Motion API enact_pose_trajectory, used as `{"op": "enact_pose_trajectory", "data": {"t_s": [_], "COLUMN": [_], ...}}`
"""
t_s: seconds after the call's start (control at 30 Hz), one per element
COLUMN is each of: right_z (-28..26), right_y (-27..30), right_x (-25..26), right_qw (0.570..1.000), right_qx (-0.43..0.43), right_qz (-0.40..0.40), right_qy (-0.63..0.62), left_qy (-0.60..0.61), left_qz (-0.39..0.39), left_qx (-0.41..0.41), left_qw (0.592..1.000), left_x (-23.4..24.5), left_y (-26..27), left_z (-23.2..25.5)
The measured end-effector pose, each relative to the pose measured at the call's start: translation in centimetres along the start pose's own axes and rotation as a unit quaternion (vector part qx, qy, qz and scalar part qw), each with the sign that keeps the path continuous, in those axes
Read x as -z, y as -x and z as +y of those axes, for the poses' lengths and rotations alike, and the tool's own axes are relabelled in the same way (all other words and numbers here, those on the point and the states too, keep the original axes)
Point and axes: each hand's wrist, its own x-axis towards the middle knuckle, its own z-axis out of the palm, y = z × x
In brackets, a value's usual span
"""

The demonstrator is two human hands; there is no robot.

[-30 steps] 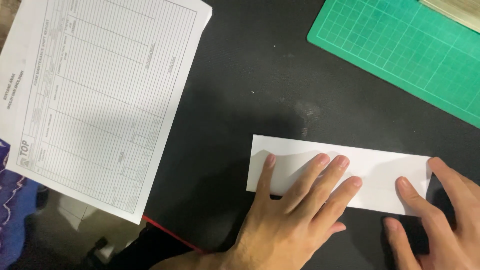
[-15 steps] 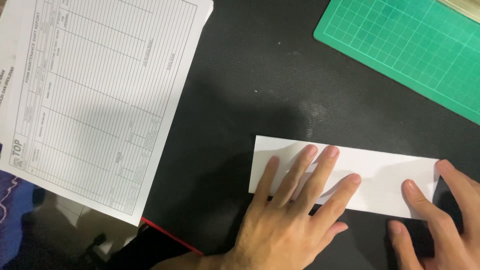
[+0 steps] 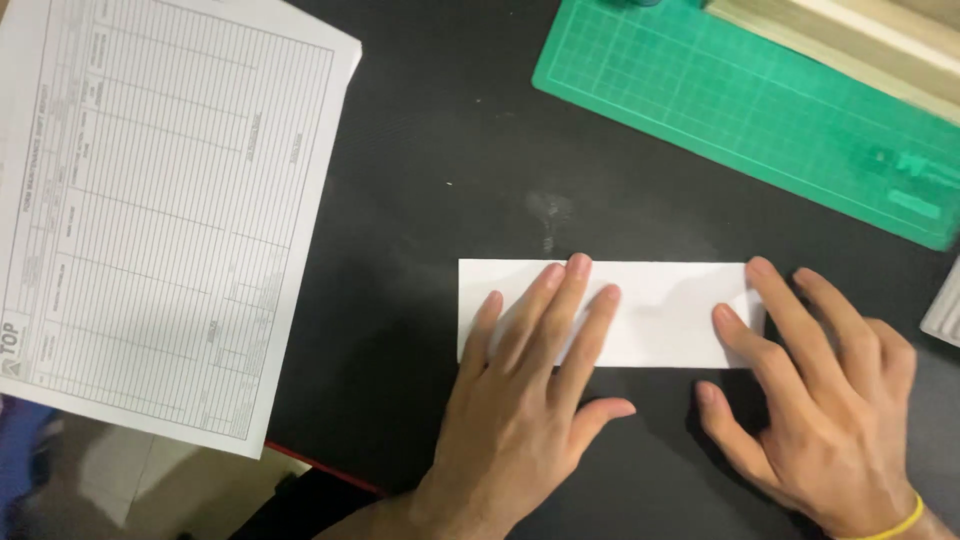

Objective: Folding printed documents and inserting them into envelopes for mailing

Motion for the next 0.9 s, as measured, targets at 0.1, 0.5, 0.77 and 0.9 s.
{"op": "enact_pose_trajectory", "data": {"t_s": [0.1, 0.5, 0.77, 0.9], "right_z": [-0.2, -1.9, -3.6, -5.0], "right_y": [-0.2, -4.0, -7.8, -10.1], "right_x": [0.7, 2.9, 4.5, 5.5], "right_qw": [0.999, 0.958, 0.907, 0.864], "right_qx": [0.006, 0.02, -0.062, -0.104], "right_qz": [-0.003, -0.196, -0.364, -0.458], "right_qy": [0.033, 0.21, 0.202, 0.179], "left_qy": [-0.018, -0.057, -0.013, -0.026], "left_qz": [-0.004, -0.149, -0.324, -0.368], "left_qx": [-0.006, -0.287, -0.365, -0.341], "left_qw": [1.0, 0.944, 0.873, 0.865], "left_x": [0.1, 3.2, 4.1, 4.5], "left_y": [0.3, -2.8, -6.0, -6.2], "left_z": [0.1, -6.8, -8.7, -8.6]}}
